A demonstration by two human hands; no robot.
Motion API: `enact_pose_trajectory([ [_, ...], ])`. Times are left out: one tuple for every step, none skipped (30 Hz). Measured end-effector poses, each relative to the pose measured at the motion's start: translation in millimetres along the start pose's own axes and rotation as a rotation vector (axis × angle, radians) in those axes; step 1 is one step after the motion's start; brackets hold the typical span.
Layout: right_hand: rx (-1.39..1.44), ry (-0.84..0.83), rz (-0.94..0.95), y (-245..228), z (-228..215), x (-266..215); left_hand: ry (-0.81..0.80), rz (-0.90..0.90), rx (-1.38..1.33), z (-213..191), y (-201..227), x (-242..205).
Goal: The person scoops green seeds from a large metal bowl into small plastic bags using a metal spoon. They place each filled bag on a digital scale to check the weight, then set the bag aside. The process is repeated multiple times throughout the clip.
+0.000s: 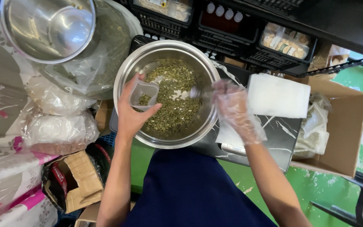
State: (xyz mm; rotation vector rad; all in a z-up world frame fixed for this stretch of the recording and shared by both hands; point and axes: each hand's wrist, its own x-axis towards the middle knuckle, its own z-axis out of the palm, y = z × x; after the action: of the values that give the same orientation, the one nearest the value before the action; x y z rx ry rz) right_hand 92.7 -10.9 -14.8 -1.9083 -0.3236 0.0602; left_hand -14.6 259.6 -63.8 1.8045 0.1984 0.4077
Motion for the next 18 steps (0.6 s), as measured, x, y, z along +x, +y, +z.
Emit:
enact_pose_trajectory([
  [0.289,-0.133,0.204,24.5,5.0,-1.0,0.032,0.031,0.026,-6.4,4.1,-0.7],
  [0.575,-0.268,0.411,49.1,10.3,-1.6,0.064,0.062,0.053,-12.9,8.1,-1.3],
  [0.578,-0.28,0.413,51.1,24.6,-7.2,0.074,0.057,0.059,-18.8,10.6,-1.4],
  [0.392,-0.278,0.584,53.3,38.8,-13.0,0.082,0.074,0.043,-24.6,13.1,-1.5],
  [0.202,-0.271,0.748,55.2,53.0,-19.2,0.088,0.094,0.028,-30.6,15.7,-1.1],
  [0.191,-0.382,0.732,119.6,65.9,-25.6,0.095,0.091,0.034,-34.0,17.3,-2.3],
  [0.814,-0.648,0.786,233.1,61.6,-26.7,0.11,0.096,0.004,-35.3,18.3,-2.5],
  [1.444,-0.876,0.852,292.1,74.1,-18.9,0.126,0.101,-0.026,-36.4,19.4,-2.6],
  [1.444,-0.88,0.854,251.2,95.4,-15.4,0.129,0.1,-0.023,-37.5,19.9,-2.3],
  [0.99,-0.505,1.025,210.2,116.5,-12.2,0.117,0.12,-0.032,-38.6,20.5,-2.0],
  [0.519,-0.134,1.121,169.1,137.9,-9.4,0.104,0.141,-0.041,-40.1,21.0,-1.8],
  [0.52,-0.139,1.121,152.7,142.0,-8.3,0.107,0.141,-0.038,-41.0,20.5,-1.4],
  [0.627,-0.046,1.073,136.5,144.1,-8.2,0.103,0.135,-0.028,-40.7,20.1,-1.2],
  [0.733,0.048,1.022,120.4,146.0,-8.0,0.099,0.129,-0.017,-40.1,19.8,-1.1],
  [0.732,0.05,1.023,119.8,146.4,-4.2,0.098,0.128,-0.018,-39.7,21.3,-0.9],
  [0.731,0.101,1.017,119.2,146.6,-0.4,0.099,0.117,-0.018,-39.0,23.0,-0.7],
  [0.729,0.155,1.009,118.8,145.9,3.8,0.099,0.109,-0.02,-37.8,24.7,0.1],
  [0.729,0.158,1.008,116.6,140.2,4.5,0.096,0.109,-0.022,-36.6,24.6,0.1],
])
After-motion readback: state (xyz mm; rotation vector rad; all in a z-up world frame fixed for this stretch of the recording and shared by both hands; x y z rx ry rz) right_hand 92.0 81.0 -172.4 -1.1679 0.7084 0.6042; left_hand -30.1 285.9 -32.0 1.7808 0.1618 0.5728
